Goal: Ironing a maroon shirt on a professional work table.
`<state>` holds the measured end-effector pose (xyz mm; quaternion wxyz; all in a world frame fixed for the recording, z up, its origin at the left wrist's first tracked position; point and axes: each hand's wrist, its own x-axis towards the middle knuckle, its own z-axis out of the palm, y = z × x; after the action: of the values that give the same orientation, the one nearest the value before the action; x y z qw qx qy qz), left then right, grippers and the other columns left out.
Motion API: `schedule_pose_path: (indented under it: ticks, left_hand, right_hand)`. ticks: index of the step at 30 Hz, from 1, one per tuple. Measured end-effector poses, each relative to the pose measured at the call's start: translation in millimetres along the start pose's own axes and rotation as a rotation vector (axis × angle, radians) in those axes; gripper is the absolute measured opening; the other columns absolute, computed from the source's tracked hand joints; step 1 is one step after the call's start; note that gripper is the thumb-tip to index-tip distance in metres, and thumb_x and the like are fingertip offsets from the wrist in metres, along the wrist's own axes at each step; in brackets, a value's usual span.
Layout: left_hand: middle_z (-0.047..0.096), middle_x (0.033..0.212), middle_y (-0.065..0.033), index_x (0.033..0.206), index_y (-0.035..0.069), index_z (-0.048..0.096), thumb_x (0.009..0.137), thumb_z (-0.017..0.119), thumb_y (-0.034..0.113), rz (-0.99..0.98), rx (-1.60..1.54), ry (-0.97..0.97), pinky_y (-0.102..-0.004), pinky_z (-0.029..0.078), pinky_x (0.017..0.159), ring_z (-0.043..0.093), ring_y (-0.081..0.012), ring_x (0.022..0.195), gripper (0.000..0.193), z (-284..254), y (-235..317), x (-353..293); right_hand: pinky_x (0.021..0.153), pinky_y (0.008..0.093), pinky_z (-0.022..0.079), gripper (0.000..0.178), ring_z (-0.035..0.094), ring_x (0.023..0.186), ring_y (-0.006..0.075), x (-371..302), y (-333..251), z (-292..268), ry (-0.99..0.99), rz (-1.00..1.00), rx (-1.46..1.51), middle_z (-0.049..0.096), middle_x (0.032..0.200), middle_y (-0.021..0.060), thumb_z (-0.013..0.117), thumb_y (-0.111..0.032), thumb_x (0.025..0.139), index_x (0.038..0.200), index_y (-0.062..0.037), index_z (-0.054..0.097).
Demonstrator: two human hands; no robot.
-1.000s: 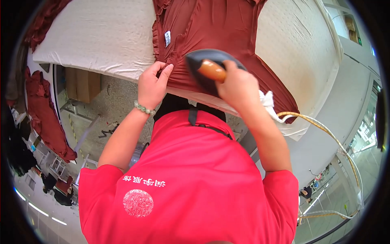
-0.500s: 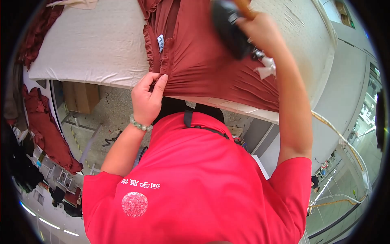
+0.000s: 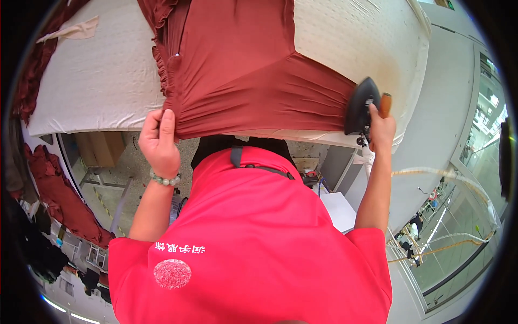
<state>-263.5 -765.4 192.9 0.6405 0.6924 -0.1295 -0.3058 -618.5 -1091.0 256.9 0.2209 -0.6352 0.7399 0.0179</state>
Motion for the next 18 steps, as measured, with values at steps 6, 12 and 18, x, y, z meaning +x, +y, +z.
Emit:
schedule_pose_path:
  ticks: [6, 12, 18]
  left_hand:
    - [0.063, 0.082, 0.0063, 0.097, 0.004, 0.066, 0.109, 0.06, 0.012, 0.04, 0.013, 0.057, -0.0178, 0.034, 0.058, 0.049, -0.0001, 0.067, 0.016, 4.2, 9.6, 9.2]
    - [0.066, 0.086, 0.0047, 0.099, 0.001, 0.068, 0.107, 0.062, 0.009, 0.171, -0.103, 0.186, -0.0181, 0.039, 0.064, 0.053, -0.0009, 0.073, 0.013, 0.0, 10.8, 15.3]
    - [0.073, 0.098, -0.0035, 0.101, -0.001, 0.07, 0.105, 0.064, 0.009, 0.163, -0.226, 0.208, -0.0265, 0.051, 0.083, 0.066, -0.0102, 0.088, 0.011, -8.4, 29.6, 25.6]
  right_hand:
    - [0.071, 0.0509, 0.058, 0.057, 0.073, 0.081, 0.0438, -85.5, -53.6, 53.9, -0.293, -0.888, -0.058, 0.073, 0.083, 0.023, 0.082, -0.029, 0.083, 0.13, -0.0043, 0.061]
    - [0.068, 0.0512, 0.057, 0.043, 0.073, 0.077, 0.0424, -63.4, -45.5, 38.6, -0.277, -0.877, -0.081, 0.073, 0.081, 0.0209, 0.083, -0.034, 0.085, 0.114, -0.0068, 0.067]
    - [0.066, 0.0496, 0.055, 0.033, 0.071, 0.076, 0.0424, 5.3, 19.3, 1.0, -0.126, -0.566, -0.154, 0.072, 0.077, 0.0194, 0.081, -0.036, 0.091, 0.099, -0.006, 0.071]
